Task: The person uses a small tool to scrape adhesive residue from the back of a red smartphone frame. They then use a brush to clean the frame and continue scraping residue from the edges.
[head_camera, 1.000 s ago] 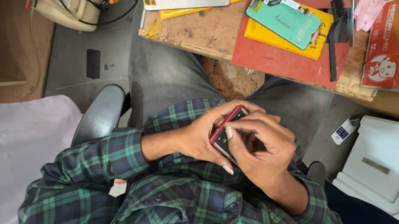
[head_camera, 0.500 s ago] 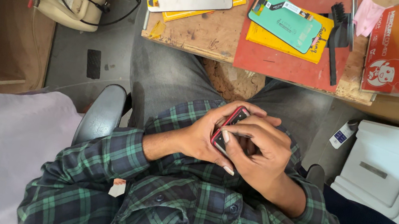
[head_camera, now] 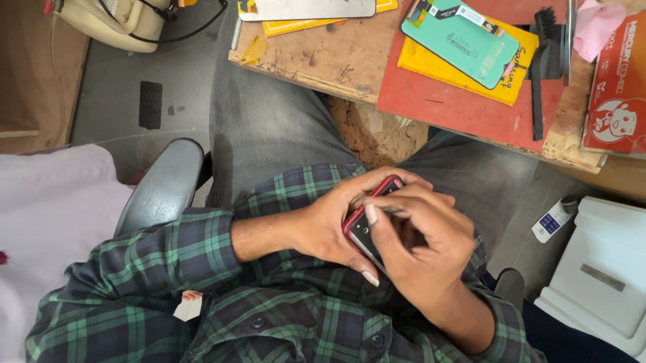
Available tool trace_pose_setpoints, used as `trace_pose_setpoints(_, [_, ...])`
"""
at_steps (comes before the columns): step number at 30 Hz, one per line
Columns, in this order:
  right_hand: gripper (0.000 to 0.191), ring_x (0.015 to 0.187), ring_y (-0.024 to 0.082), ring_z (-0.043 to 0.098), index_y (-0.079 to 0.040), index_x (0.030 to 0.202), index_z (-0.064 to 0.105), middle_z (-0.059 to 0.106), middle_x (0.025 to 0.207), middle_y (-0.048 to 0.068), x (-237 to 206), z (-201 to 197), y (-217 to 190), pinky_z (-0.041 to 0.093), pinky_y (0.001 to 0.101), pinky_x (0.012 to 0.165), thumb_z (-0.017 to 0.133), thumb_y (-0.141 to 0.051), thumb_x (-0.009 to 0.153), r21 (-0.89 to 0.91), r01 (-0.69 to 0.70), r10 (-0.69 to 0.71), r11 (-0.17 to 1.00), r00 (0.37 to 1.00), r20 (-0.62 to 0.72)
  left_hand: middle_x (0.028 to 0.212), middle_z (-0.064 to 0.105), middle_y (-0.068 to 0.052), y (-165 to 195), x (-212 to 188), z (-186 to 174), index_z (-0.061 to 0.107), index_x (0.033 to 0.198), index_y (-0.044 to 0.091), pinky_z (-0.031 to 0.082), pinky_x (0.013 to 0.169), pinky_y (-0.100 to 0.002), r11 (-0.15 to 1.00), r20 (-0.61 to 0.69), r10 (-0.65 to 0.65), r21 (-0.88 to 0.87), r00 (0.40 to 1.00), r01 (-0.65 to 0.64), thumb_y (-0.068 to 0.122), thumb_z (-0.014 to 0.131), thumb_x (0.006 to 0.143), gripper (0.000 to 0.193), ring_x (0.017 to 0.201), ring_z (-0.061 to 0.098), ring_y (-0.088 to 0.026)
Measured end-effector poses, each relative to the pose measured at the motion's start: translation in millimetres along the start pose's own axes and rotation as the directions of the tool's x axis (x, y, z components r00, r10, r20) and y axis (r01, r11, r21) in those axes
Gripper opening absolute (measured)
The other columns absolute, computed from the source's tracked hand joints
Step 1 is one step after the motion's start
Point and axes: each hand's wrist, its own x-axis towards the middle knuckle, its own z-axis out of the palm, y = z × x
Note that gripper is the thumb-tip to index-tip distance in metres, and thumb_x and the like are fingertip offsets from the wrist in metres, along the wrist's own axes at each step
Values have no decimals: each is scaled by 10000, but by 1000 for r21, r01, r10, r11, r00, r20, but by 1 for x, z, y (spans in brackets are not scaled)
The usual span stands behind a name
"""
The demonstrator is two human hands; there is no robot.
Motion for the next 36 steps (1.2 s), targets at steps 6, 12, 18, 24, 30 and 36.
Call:
trace_pose_setpoints(6, [94, 724, 95, 641, 8, 1005, 747, 726, 915, 64, 0, 0, 0, 471, 247, 640, 765, 1, 913, 3, -21, 21, 1000, 1000, 16, 1485, 535, -93, 2, 2, -1, 374, 1564, 29, 457, 1216, -357, 1000, 0, -2, -14, 1000, 2, 187, 982, 756, 1023, 1396, 530, -155])
trace_pose_setpoints(12, [90, 677, 103, 622, 11, 967, 758, 723, 862, 77, 4, -3, -4, 460, 239, 614, 775, -12, 881, 30, -22, 20, 999, 998, 67, 1507, 525, -88, 4, 1, -1, 363, 1586, 35, 452, 1231, -358, 992, 3, -50, -112, 999, 50, 224, 998, 766, 1054, 1410, 523, -153])
trace_pose_setpoints(18, [59, 889, 173, 682, 27, 1058, 711, 696, 1023, 136, 5, -27, -9, 550, 267, 780, 688, -24, 1040, 112, 32, -37, 993, 998, 42, 1434, 541, -57, 2, -5, -2, 395, 1551, 7, 445, 1198, -305, 999, -55, -13, -48, 998, 10, 227, 997, 733, 1039, 1343, 541, -119])
trace_pose_setpoints(24, [143, 832, 163, 701, 79, 1111, 699, 690, 1092, 169, 4, -26, -10, 586, 253, 700, 622, -31, 1060, 189, -62, 60, 980, 998, 16, 1454, 529, -48, -4, -14, -1, 388, 1582, 5, 411, 1202, -293, 992, -49, -15, -126, 999, 8, 244, 1007, 714, 1092, 1330, 507, -110])
trace_pose_setpoints(30, [144, 872, 174, 703, 72, 1113, 716, 674, 1126, 183, 5, -18, -16, 586, 251, 715, 619, 28, 1015, 194, -62, 50, 979, 997, 66, 1392, 522, -46, -7, -22, -4, 394, 1570, -1, 401, 1176, -292, 989, -53, -27, -144, 998, 19, 238, 1016, 707, 1090, 1310, 497, -111])
trace_pose_setpoints(36, [125, 948, 196, 738, 50, 1046, 721, 738, 1057, 164, -3, -5, -19, 591, 282, 805, 736, 72, 923, 65, -40, 39, 997, 999, 21, 1495, 507, -69, -5, -29, -4, 395, 1551, 2, 394, 1228, -302, 995, -47, -7, -95, 999, 2, 224, 1008, 695, 1076, 1383, 498, -130])
